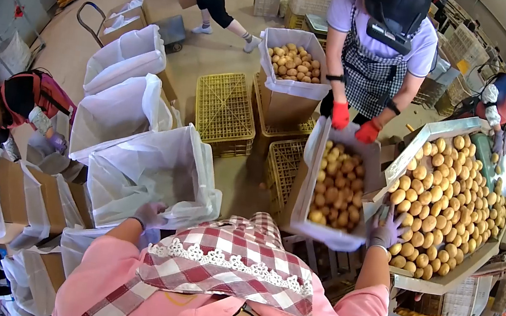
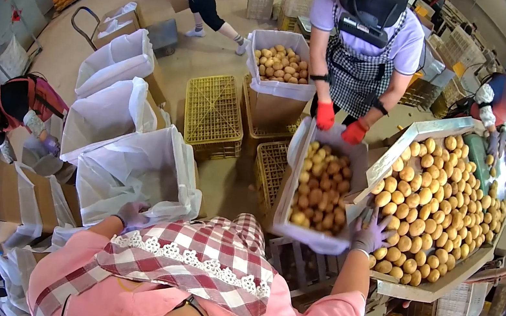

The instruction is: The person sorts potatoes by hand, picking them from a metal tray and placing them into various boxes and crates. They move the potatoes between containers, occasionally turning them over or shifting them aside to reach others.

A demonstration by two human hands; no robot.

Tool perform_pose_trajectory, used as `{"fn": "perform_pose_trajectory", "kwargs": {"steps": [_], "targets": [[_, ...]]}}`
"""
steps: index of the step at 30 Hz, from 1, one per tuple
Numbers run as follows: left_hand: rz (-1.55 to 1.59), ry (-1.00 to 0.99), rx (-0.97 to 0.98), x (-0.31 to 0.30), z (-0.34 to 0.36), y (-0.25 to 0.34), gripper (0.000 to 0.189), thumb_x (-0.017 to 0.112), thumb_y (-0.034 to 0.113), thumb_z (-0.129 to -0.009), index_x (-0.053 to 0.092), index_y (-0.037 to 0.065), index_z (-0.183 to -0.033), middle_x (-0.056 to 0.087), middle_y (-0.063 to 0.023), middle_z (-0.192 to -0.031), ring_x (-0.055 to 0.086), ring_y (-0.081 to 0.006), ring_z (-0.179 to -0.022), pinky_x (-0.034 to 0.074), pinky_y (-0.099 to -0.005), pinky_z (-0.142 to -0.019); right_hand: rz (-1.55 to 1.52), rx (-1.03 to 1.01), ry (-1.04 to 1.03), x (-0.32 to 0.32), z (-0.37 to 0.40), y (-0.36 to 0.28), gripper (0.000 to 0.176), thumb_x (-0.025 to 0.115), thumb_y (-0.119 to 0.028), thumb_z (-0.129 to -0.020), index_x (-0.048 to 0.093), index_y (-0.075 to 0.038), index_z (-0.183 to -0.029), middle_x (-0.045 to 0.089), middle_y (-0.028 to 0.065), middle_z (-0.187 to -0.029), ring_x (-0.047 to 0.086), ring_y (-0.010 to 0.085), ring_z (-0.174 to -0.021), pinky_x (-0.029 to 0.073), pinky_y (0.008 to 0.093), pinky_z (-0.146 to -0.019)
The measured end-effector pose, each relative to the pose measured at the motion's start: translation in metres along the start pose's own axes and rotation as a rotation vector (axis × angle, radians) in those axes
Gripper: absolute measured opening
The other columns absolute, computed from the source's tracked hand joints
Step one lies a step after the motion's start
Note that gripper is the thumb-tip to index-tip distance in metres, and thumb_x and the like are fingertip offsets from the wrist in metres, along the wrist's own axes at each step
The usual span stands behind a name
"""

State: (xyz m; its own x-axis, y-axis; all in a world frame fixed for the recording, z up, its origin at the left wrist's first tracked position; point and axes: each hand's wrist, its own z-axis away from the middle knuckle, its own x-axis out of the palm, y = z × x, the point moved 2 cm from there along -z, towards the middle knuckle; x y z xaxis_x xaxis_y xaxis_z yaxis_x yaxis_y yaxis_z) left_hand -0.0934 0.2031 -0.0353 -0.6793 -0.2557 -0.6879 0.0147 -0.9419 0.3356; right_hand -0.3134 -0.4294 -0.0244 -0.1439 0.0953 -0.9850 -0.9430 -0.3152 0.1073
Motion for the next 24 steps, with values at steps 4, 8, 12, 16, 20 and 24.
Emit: {"fn": "perform_pose_trajectory", "kwargs": {"steps": [4,8,12,16,20,24], "targets": [[-0.019,0.02,0.028,0.001,-0.002,-0.002,0.049,0.068,0.024,-0.066,0.064,0.01,-0.112,0.067,-0.0124,-0.104,0.064,-0.025,-0.096,0.048,-0.0322,-0.085,-0.016,-0.003,0.032,0.005,-0.002,0.0,0.067,0.058,-0.049,-0.081,0.027,-0.05,-0.14,0.015,0.004,-0.155,0.009,0.0449,-0.139,0.009,0.0695,-0.104],[-0.051,0.001,0.05,0.0,-0.005,-0.002,0.053,0.071,0.023,-0.066,0.061,0.006,-0.116,0.068,-0.0141,-0.102,0.066,-0.0228,-0.091,0.049,-0.0299,-0.083,0.012,0.005,0.03,0.001,0.001,-0.005,0.065,0.056,-0.05,-0.082,0.027,-0.05,-0.14,0.014,0.0036,-0.156,0.01,0.0445,-0.139,0.011,0.069,-0.104],[-0.033,-0.079,0.027,0.002,-0.011,-0.015,0.046,0.068,0.023,-0.069,0.063,0.008,-0.112,0.068,-0.0141,-0.1,0.066,-0.0239,-0.088,0.05,-0.0318,-0.081,0.023,-0.005,0.078,0.009,0.001,-0.006,0.065,0.056,-0.052,-0.082,0.026,-0.051,-0.14,0.017,0.0041,-0.155,0.013,0.0455,-0.138,0.012,0.07,-0.102],[-0.343,-0.201,0.111,0.001,-0.013,0.005,0.034,0.06,0.028,-0.076,0.065,0.012,-0.104,0.066,-0.0171,-0.093,0.064,-0.0322,-0.084,0.05,-0.0393,-0.077,0.045,-0.004,0.078,0.011,0.0,-0.005,0.065,0.055,-0.054,-0.083,0.025,-0.052,-0.14,0.018,0.0045,-0.155,0.014,0.0458,-0.138,0.014,0.0704,-0.102],[-0.544,-0.102,0.41,0.016,-0.031,0.042,0.03,0.055,0.031,-0.08,0.063,0.009,-0.099,0.064,-0.0198,-0.087,0.062,-0.0379,-0.081,0.049,-0.0453,-0.075,0.07,0.003,0.051,0.009,-0.003,-0.006,0.066,0.055,-0.056,-0.082,0.024,-0.052,-0.14,0.017,0.0045,-0.155,0.013,0.0458,-0.138,0.014,0.0716,-0.101],[-0.675,-0.272,0.767,0.046,-0.032,0.154,0.036,0.054,0.04,-0.083,0.06,0.011,-0.101,0.064,-0.0176,-0.085,0.062,-0.0375,-0.076,0.049,-0.048,-0.071,0.101,-0.005,0.045,0.007,0.003,-0.013,0.068,0.055,-0.058,-0.08,0.023,-0.053,-0.14,0.011,0.003,-0.156,0.012,0.0472,-0.138,0.018,0.073,-0.099]]}}
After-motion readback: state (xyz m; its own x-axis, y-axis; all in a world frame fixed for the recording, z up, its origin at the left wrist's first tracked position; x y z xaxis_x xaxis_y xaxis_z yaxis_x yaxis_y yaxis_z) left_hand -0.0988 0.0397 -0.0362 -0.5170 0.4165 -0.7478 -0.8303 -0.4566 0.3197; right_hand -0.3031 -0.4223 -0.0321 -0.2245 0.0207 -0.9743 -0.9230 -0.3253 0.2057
